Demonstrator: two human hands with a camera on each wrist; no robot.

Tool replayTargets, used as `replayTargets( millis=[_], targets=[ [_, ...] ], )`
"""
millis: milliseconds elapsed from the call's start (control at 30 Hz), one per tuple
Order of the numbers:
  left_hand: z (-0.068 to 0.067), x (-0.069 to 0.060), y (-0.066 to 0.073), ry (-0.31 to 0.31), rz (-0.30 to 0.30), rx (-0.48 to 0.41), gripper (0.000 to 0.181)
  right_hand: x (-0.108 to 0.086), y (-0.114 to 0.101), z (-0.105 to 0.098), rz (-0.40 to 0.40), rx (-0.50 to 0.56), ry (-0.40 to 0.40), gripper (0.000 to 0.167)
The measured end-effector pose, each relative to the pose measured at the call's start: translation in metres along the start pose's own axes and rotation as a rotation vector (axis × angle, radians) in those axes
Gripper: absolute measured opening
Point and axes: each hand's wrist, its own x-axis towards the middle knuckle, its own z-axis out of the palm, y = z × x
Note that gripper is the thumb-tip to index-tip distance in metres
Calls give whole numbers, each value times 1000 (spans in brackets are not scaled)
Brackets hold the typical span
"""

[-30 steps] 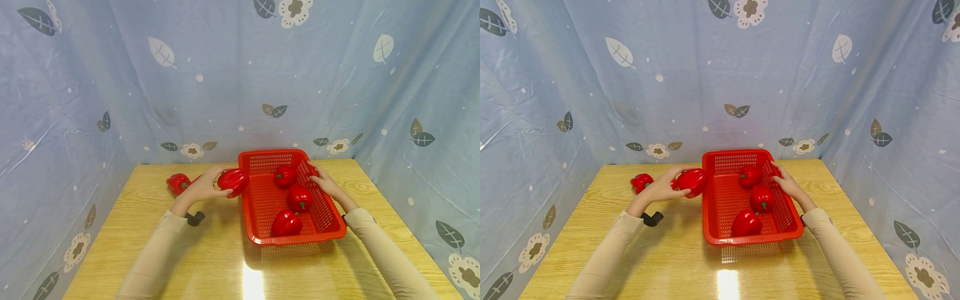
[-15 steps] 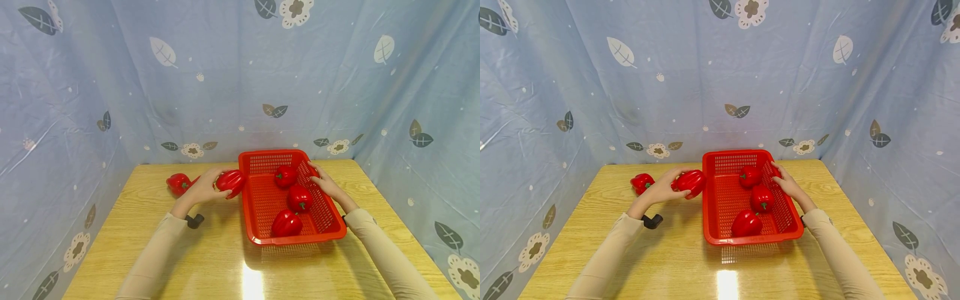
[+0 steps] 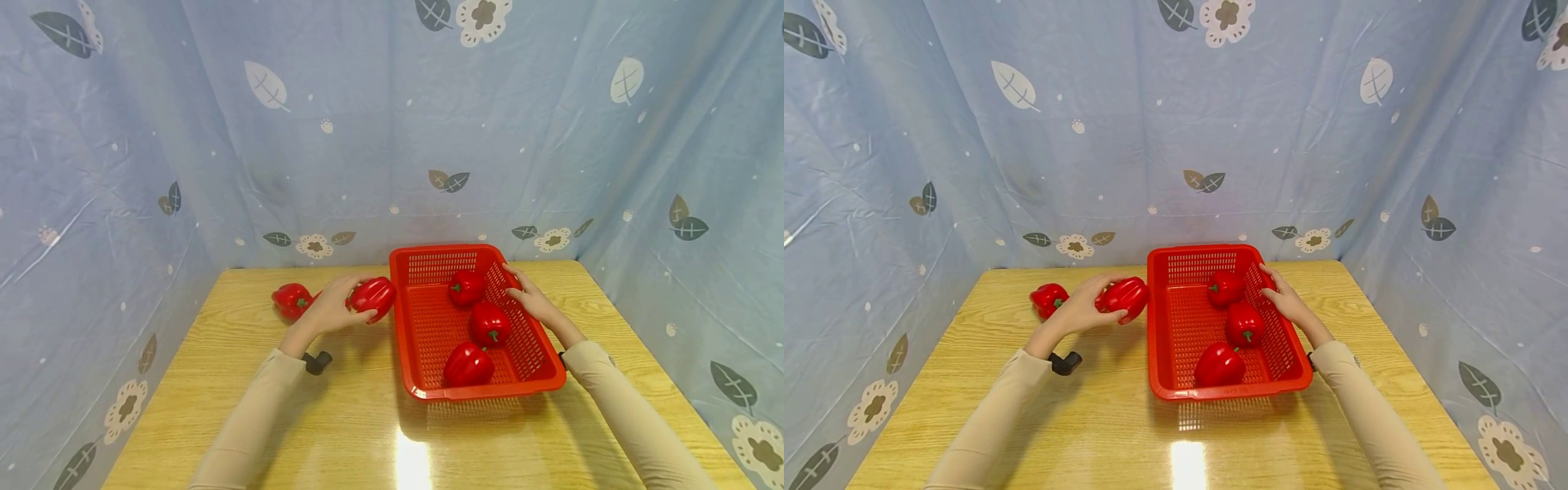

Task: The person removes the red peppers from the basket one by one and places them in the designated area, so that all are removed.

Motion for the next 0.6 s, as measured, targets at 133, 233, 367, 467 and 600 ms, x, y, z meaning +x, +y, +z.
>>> replayTargets(
  millis=[133,233,367,467,600],
  targets=[
    [1,-1,-2,5,-22,15,64,0,1,0,-3,12,1,56],
    [2,-1,-4,5,-34,37,65,0,1,0,-3,19,2,56],
    [4,-1,-7,-2,-40,71,66,0,1,0,0,18,0,56],
    [4,0,-9,-8,-37,96,67,0,1,0,3,22,-4,56],
    [5,1,-11,-7,-24,120,67,0,1,0,6,26,-9,57]
  ],
)
